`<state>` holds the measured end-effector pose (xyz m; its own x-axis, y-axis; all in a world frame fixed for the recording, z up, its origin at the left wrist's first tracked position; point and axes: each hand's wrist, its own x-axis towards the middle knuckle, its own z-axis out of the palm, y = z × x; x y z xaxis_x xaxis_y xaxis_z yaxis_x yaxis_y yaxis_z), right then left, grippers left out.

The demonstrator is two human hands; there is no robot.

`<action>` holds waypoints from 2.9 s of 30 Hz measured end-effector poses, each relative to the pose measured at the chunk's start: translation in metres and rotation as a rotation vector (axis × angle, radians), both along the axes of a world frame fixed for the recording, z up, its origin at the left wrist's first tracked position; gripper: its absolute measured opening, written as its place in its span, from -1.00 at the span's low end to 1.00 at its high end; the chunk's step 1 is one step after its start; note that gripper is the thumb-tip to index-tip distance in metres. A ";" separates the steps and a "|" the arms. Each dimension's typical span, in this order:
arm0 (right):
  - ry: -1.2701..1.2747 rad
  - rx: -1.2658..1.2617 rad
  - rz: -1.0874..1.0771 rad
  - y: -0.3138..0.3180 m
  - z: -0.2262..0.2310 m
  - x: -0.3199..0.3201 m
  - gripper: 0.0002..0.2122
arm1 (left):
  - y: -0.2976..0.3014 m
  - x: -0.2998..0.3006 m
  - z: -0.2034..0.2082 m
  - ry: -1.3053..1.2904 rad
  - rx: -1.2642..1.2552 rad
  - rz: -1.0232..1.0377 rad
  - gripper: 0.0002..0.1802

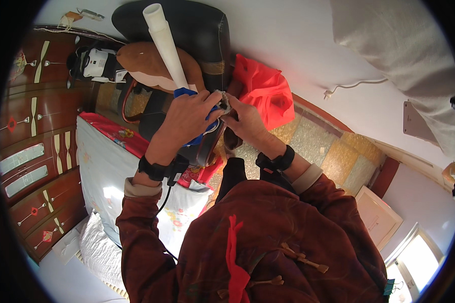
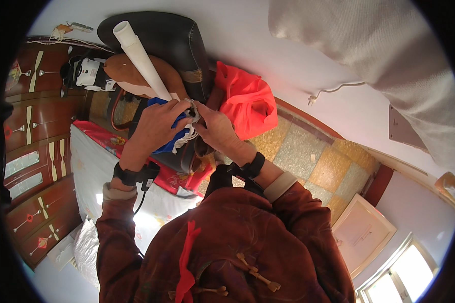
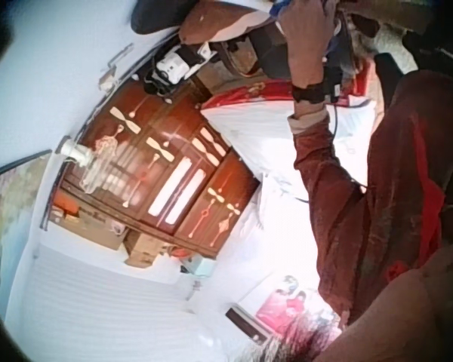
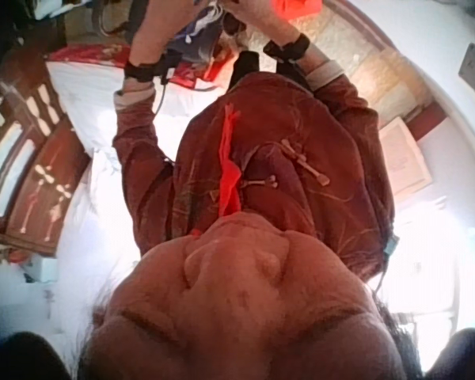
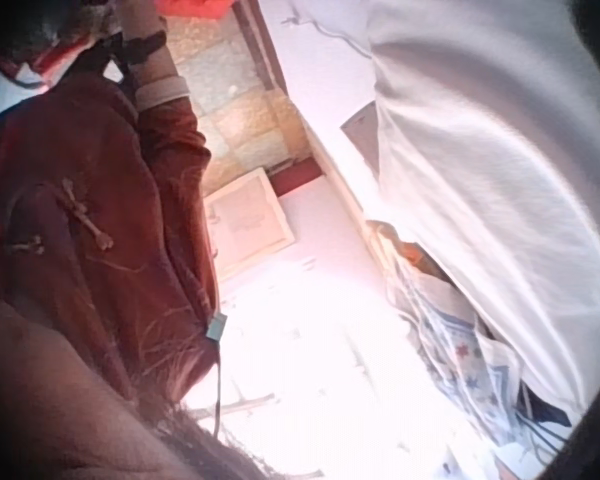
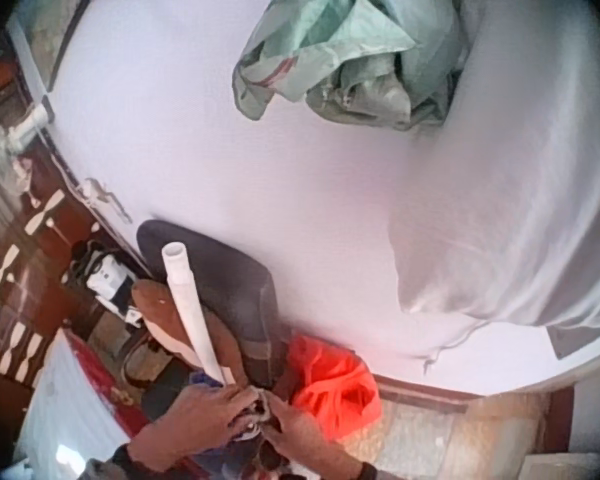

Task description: The person wipes the seat and backrest of a black office chair using a blue cloth. They move items on the chair, including a white PVC pipe and a cushion, to reach different areas. The person also wipes a white PVC pipe and a red plastic bag on the chair.

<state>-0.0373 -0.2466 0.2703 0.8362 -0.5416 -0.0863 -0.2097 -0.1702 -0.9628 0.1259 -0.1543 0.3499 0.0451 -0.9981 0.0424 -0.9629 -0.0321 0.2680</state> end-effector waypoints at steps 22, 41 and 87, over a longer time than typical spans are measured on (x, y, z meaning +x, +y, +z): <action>-0.151 -0.039 -0.009 0.022 0.000 0.007 -0.46 | 0.041 0.000 -0.021 0.595 -0.149 0.327 -0.87; -0.148 -0.008 -0.028 0.019 0.000 0.008 -0.47 | 0.042 -0.014 -0.034 0.932 -0.021 0.648 -0.34; -0.242 0.701 -0.517 -0.080 0.013 -0.096 -0.92 | 0.019 -0.014 -0.050 0.413 0.200 0.541 -0.19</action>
<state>-0.1337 -0.3271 0.2831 0.5414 -0.7443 -0.3911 0.1249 0.5312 -0.8380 0.1120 -0.1352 0.3000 0.5095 -0.8181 -0.2667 -0.6190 -0.5638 0.5468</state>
